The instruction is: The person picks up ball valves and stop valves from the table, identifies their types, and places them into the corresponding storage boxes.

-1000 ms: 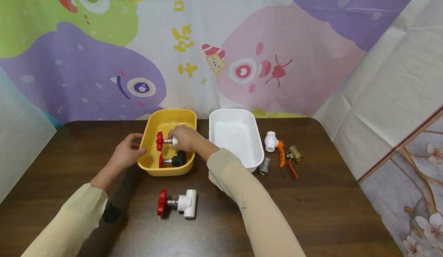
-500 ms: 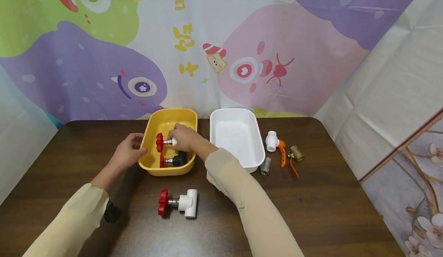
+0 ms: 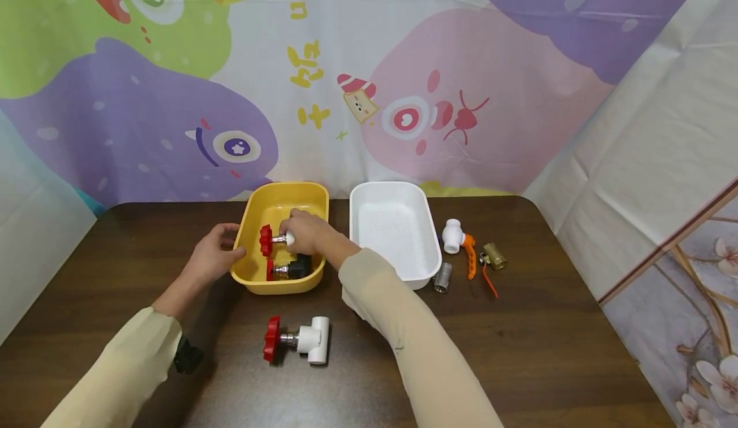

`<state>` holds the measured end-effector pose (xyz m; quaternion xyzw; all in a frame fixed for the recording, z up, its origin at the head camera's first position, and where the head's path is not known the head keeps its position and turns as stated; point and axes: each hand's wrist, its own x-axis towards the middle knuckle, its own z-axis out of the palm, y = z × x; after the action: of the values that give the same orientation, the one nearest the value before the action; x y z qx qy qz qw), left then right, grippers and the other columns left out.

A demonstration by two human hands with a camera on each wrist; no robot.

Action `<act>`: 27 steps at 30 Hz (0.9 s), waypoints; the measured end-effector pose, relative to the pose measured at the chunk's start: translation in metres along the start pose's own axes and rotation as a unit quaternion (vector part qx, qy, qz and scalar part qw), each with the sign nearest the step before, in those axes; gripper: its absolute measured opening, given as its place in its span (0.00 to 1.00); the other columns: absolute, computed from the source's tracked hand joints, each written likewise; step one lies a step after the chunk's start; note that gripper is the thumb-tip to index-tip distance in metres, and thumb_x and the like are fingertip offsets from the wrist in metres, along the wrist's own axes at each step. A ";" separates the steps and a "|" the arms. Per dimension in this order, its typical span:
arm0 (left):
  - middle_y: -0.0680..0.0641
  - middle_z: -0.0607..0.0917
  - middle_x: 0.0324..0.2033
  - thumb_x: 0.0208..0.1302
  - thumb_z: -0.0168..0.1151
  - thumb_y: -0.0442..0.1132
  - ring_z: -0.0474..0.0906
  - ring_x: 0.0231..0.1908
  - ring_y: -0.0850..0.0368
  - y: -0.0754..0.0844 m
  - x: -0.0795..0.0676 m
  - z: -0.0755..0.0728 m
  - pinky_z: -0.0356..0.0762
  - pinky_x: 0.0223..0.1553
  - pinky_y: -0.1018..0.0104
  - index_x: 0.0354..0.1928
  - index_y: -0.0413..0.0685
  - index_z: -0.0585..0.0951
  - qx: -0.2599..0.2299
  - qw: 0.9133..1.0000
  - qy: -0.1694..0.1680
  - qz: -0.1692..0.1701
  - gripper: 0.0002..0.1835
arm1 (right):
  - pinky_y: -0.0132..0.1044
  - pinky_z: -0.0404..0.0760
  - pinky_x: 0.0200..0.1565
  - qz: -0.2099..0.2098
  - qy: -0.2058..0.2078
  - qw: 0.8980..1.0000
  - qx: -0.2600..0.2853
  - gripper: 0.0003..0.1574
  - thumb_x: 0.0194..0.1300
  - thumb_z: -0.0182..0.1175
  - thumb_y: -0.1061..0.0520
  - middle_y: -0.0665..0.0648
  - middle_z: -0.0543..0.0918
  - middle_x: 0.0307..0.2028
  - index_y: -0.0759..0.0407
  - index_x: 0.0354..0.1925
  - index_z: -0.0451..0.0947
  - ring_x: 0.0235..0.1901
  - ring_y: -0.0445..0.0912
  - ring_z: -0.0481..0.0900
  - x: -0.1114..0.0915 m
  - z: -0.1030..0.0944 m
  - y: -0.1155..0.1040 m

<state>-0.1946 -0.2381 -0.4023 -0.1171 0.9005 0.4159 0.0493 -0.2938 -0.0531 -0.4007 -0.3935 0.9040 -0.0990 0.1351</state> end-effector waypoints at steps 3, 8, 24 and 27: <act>0.31 0.74 0.51 0.63 0.55 0.38 0.77 0.44 0.43 -0.001 0.000 0.000 0.81 0.46 0.53 0.65 0.41 0.59 0.001 1.000 -0.001 -0.001 0.30 | 0.32 0.73 0.51 0.001 -0.004 1.000 -0.005 0.23 0.58 0.64 0.51 0.54 0.72 0.47 0.51 0.53 0.76 0.45 0.44 0.69 0.000 0.000 0.000; 0.31 0.74 0.50 0.63 0.54 0.38 0.78 0.43 0.43 -0.001 0.000 0.001 0.81 0.45 0.53 0.65 0.40 0.59 0.003 1.000 -0.001 0.003 0.30 | 0.32 0.73 0.50 -0.007 -0.010 1.000 -0.025 0.23 0.59 0.63 0.49 0.53 0.74 0.46 0.51 0.53 0.77 0.45 0.44 0.70 0.001 0.001 0.000; 0.31 0.74 0.51 0.64 0.54 0.38 0.77 0.45 0.42 0.000 0.000 0.001 0.80 0.47 0.52 0.66 0.41 0.59 0.009 1.000 0.005 0.003 0.30 | 0.34 0.73 0.50 -0.002 -0.021 0.999 -0.043 0.25 0.60 0.62 0.48 0.54 0.75 0.47 0.52 0.55 0.75 0.46 0.46 0.71 0.001 -0.001 -0.001; 0.31 0.74 0.51 0.63 0.54 0.38 0.77 0.45 0.42 -0.001 0.000 0.001 0.80 0.47 0.52 0.66 0.41 0.59 0.010 1.000 0.006 0.004 0.30 | 0.34 0.73 0.51 -0.001 -0.021 0.999 -0.049 0.25 0.60 0.61 0.48 0.54 0.75 0.48 0.51 0.56 0.75 0.47 0.46 0.71 0.002 0.000 0.000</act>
<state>-0.1945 -0.2374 -0.4036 -0.1153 0.9052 0.4067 0.0429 -0.2947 -0.0545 -0.4014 -0.4028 0.9042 -0.0466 0.1340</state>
